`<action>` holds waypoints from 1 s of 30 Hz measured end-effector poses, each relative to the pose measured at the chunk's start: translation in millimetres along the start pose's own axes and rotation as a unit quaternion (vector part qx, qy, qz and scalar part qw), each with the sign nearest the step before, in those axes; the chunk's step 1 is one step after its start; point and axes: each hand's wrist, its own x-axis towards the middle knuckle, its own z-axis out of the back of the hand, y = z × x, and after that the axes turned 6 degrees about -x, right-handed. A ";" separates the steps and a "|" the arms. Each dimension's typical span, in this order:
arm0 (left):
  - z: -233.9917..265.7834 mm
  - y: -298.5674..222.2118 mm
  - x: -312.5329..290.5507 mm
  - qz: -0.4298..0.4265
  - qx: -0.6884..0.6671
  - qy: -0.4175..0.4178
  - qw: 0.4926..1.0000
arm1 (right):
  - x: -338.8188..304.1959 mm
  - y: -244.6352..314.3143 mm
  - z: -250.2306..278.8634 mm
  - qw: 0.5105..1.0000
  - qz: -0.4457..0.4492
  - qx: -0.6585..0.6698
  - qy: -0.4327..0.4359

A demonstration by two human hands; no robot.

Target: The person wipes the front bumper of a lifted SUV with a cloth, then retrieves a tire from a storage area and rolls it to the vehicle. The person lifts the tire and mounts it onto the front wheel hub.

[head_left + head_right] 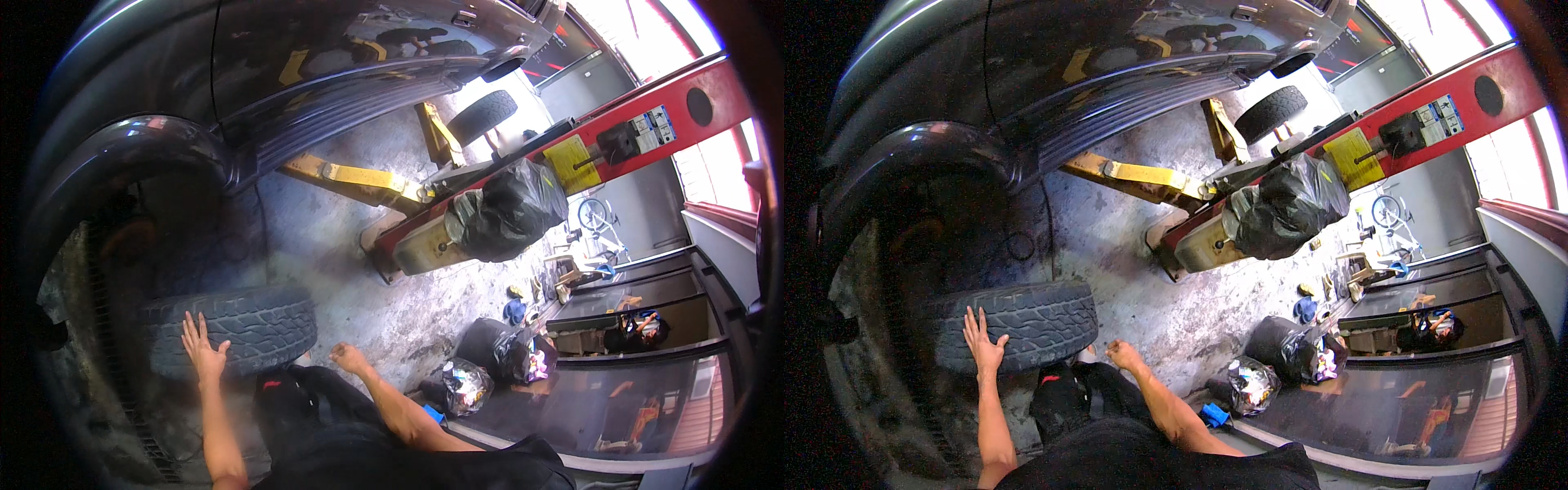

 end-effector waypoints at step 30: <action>32.6 46.1 28.2 -0.029 -0.050 0.061 0.996 | -30.9 227.8 -128.2 0.982 -0.141 0.033 -0.122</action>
